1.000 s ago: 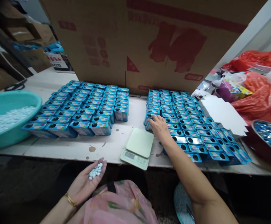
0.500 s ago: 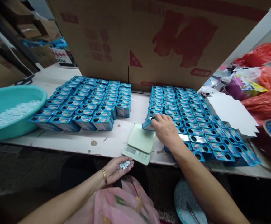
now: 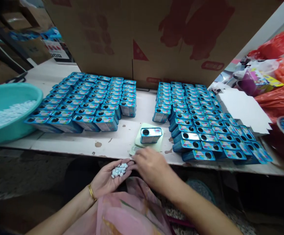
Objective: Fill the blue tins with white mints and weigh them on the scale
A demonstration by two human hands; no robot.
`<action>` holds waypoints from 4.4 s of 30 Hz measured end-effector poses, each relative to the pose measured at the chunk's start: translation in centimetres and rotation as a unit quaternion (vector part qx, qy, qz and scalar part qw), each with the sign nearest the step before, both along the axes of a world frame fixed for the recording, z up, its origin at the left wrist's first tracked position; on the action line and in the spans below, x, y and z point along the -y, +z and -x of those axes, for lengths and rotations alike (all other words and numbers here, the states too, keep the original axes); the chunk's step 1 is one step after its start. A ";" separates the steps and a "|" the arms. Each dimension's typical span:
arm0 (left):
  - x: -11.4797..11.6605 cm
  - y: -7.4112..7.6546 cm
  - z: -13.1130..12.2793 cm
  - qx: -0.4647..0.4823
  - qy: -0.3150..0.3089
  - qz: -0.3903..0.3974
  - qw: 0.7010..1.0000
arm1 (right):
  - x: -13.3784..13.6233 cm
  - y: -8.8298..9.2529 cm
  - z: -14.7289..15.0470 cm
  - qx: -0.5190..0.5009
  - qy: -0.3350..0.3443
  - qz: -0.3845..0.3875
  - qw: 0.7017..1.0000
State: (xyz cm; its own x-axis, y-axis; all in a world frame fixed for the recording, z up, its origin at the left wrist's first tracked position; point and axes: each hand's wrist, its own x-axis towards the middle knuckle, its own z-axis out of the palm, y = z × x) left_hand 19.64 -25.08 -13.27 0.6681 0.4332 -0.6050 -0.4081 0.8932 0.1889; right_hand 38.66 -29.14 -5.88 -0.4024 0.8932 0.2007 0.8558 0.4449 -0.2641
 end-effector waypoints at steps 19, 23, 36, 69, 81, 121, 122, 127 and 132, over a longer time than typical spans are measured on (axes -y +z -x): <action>0.4 -1.7 0.4 -0.003 -0.065 0.046 0.997 | 2.6 -5.1 -0.9 -0.248 -0.259 -0.093 0.929; 0.1 -2.0 0.4 0.007 -0.059 0.047 0.997 | 0.6 -5.2 -4.6 -0.355 -0.359 -0.087 0.859; -1.5 -0.7 0.2 0.001 0.021 0.034 0.999 | -3.8 -8.0 -5.7 -0.446 -0.228 0.020 0.866; -5.4 -0.1 -1.4 0.008 0.188 0.006 0.982 | -6.3 -5.6 -4.8 -0.540 -0.213 0.019 0.814; -3.8 -0.2 0.0 -0.011 0.164 0.015 0.986 | -3.8 -5.5 -5.7 -0.510 -0.213 -0.094 0.828; -1.7 -0.8 0.8 -0.065 0.118 0.041 0.990 | -6.3 -1.5 -6.3 -0.065 -0.156 -0.037 0.985; -1.7 -0.8 0.9 -0.066 0.122 0.040 0.990 | -7.2 -1.3 -6.1 -0.049 -0.151 -0.035 0.987; -1.7 -0.4 1.1 -0.065 0.140 0.030 0.988 | -13.8 -1.3 -3.0 0.014 -0.140 -0.064 0.988; -1.7 -0.2 1.4 -0.068 0.139 0.029 0.987 | -19.1 -3.1 0.6 0.053 -0.150 -0.064 0.985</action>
